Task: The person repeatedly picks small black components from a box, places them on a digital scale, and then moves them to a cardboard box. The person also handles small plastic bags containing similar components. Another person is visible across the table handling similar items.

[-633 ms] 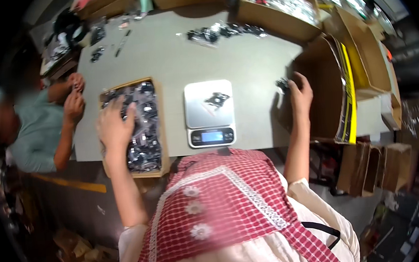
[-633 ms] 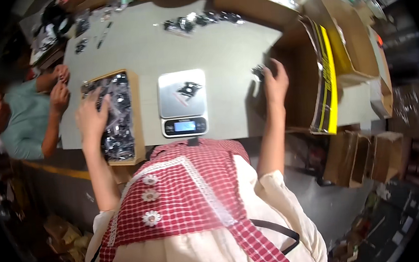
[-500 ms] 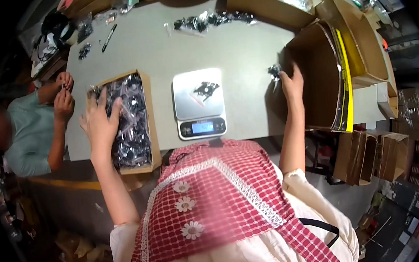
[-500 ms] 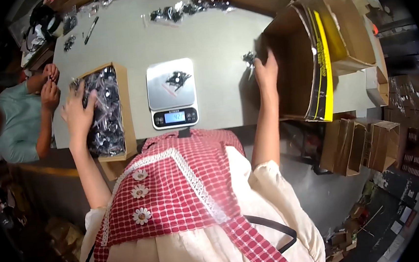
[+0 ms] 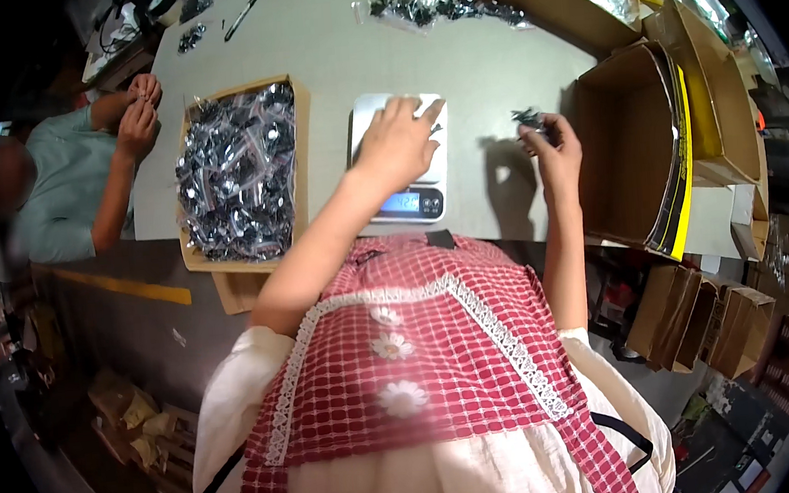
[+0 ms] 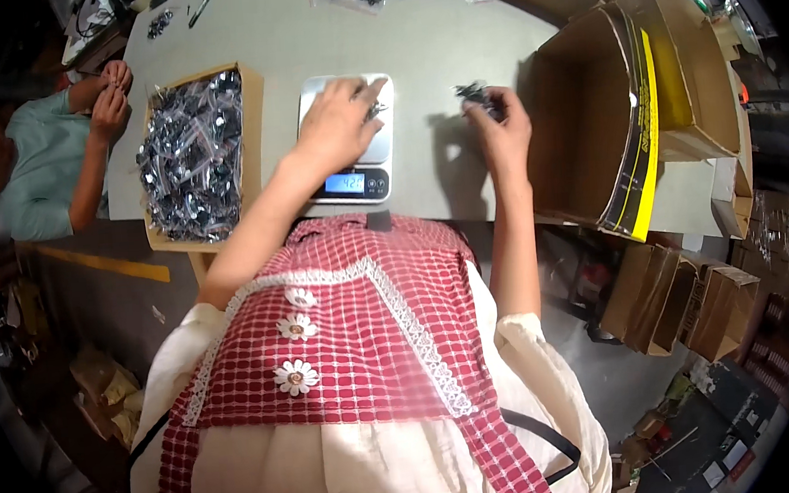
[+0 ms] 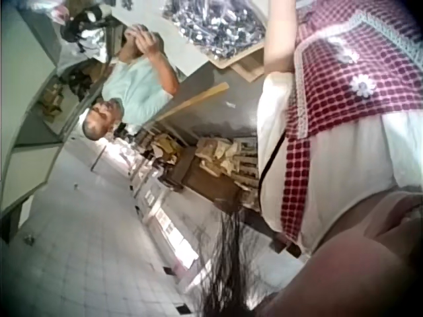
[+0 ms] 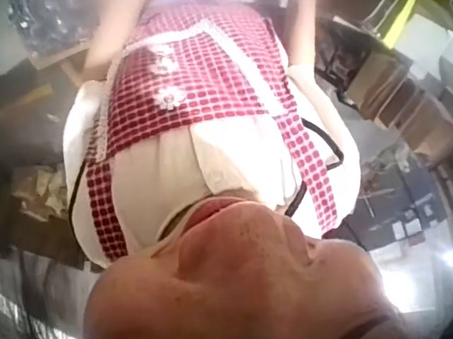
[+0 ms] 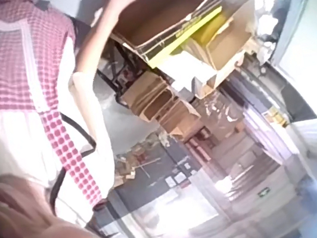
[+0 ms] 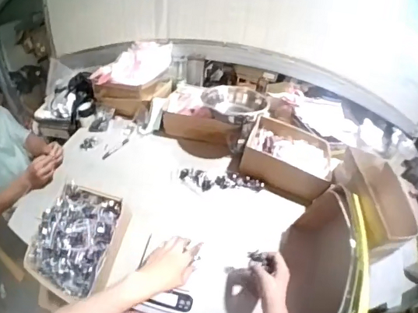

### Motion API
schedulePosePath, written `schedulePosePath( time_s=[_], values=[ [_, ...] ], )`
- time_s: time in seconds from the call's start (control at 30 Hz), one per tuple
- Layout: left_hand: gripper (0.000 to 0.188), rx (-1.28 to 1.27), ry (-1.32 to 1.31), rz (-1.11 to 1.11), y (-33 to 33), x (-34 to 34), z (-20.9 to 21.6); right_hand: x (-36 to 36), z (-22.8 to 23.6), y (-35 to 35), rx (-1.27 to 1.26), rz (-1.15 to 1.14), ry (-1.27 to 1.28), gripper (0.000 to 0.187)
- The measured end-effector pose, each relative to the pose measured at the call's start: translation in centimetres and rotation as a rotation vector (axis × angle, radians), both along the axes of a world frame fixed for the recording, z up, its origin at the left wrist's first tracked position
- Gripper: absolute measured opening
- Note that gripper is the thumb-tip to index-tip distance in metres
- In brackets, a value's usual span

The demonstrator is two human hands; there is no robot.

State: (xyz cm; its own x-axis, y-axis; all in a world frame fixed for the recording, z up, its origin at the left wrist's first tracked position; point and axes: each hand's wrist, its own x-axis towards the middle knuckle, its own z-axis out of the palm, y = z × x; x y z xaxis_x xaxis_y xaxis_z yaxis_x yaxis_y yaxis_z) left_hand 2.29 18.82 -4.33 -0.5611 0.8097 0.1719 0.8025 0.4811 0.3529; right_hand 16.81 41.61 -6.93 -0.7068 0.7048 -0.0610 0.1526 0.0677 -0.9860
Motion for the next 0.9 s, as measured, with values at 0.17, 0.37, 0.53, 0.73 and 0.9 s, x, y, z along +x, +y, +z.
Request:
schedulePosePath(
  time_s=[0.17, 0.37, 0.53, 0.73, 0.9],
  values=[
    [0.035, 0.019, -0.138, 0.184, -1.6, -0.3, -0.5, -3.0, 4.1, -4.1, -0.191, 0.426, 0.008, 0.044],
    [0.036, 0.333, 0.281, 0.464, -9.4, 1.0, 9.6, -14.2, 2.4, -1.2, 0.461, 0.304, 0.036, 0.050],
    [0.035, 0.028, 0.422, 0.735, -16.2, 0.1, 7.6, -27.5, 0.1, -1.3, 1.241, 0.376, 0.012, 0.054],
    [0.047, -0.078, 0.469, 0.859, -16.7, 0.9, 3.8, -30.5, -3.8, 2.8, 1.406, 0.434, -0.109, 0.038],
    [0.043, -0.012, 0.436, 0.834, -15.9, 0.1, 4.2, -22.6, -6.6, 6.6, 1.262, 0.070, -0.139, 0.037]
  ],
)
